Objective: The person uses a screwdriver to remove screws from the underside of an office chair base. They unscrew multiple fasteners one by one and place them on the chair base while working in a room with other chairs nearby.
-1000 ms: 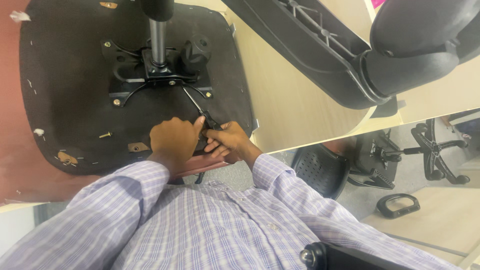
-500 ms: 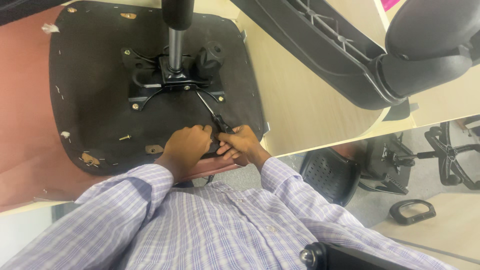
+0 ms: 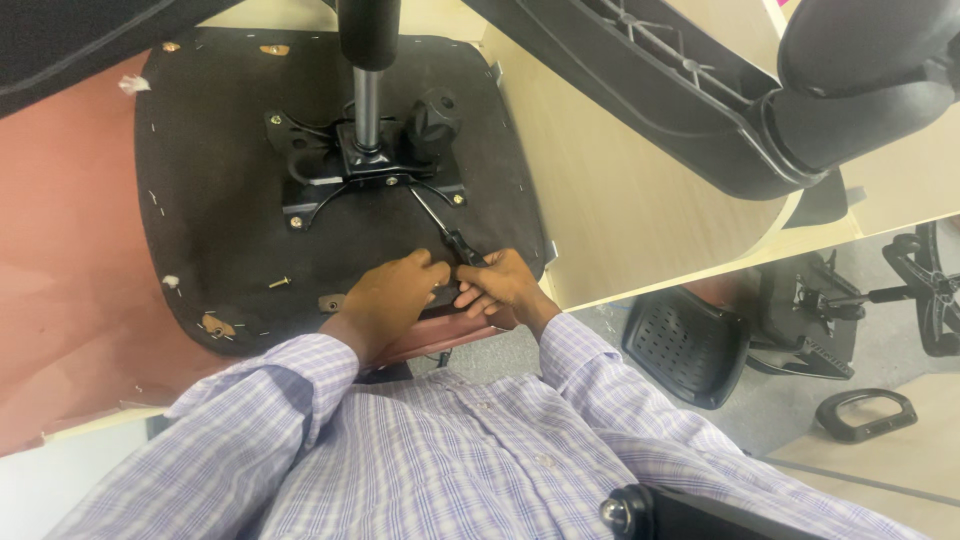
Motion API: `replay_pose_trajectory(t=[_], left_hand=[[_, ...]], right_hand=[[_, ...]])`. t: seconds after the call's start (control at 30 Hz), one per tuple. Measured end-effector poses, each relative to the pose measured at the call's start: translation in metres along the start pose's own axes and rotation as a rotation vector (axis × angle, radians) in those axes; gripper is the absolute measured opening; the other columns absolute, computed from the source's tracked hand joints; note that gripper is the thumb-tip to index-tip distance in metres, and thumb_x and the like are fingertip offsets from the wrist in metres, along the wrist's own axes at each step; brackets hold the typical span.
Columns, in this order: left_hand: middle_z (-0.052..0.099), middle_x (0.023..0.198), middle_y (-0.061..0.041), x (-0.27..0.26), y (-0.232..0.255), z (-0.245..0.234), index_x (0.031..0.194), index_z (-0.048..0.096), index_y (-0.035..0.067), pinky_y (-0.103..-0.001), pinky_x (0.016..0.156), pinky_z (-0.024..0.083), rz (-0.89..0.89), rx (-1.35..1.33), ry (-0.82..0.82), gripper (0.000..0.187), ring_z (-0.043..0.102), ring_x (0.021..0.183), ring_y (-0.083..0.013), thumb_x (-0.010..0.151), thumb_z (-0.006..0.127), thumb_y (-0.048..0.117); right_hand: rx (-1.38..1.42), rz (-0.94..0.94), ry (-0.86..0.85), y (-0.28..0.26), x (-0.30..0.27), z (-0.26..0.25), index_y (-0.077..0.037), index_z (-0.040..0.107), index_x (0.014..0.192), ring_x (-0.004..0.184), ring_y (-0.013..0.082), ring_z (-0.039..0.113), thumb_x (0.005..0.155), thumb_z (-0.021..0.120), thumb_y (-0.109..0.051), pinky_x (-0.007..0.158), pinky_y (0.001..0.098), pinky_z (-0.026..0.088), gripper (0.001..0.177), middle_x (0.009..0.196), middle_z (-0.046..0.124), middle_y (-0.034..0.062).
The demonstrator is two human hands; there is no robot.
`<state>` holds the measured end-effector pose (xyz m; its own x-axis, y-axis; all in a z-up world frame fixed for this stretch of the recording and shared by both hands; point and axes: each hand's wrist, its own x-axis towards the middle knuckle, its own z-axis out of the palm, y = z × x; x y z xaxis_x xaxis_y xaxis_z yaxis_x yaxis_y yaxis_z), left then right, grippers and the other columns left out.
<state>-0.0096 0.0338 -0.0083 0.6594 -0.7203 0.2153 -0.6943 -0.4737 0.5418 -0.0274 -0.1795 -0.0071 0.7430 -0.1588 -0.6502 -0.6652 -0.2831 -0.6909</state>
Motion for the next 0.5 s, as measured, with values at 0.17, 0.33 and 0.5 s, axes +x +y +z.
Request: replay_pose_trajectory(t=[0.17, 0.33, 0.5], left_hand=[[0.07, 0.089, -0.018, -0.001, 0.015, -0.004, 0.097, 0.067, 0.0, -0.042, 0.069, 0.058, -0.038, 0.011, -0.017, 0.04, 0.072, 0.081, -0.0334, 0.084, 0.073, 0.037], [0.071, 0.086, -0.016, 0.003, 0.01, 0.006, 0.095, 0.069, 0.0, -0.037, 0.068, 0.06, -0.036, 0.153, -0.069, 0.043, 0.074, 0.079, -0.0281, 0.084, 0.077, 0.041], [0.074, 0.084, -0.011, 0.022, 0.001, 0.039, 0.089, 0.074, 0.008, -0.038, 0.061, 0.06, -0.154, 0.469, -0.066, 0.009, 0.076, 0.077, -0.0272, 0.082, 0.07, 0.013]], right_hand=[[0.006, -0.018, 0.006, 0.001, -0.003, 0.0, 0.0, 0.069, 0.077, 0.052, 0.0202, 0.072, 0.088, 0.074, -0.022, 0.041, 0.0253, 0.048, 0.025, 0.071, 0.077, 0.0147], [0.029, -0.022, 0.016, 0.002, -0.003, 0.002, -0.003, 0.071, 0.078, 0.054, 0.0197, 0.073, 0.087, 0.073, -0.022, 0.042, 0.025, 0.05, 0.021, 0.073, 0.078, 0.0136], [0.034, -0.032, 0.016, 0.005, -0.002, 0.003, -0.003, 0.069, 0.08, 0.055, 0.0206, 0.074, 0.086, 0.073, -0.023, 0.045, 0.0259, 0.052, 0.022, 0.074, 0.079, 0.0143]])
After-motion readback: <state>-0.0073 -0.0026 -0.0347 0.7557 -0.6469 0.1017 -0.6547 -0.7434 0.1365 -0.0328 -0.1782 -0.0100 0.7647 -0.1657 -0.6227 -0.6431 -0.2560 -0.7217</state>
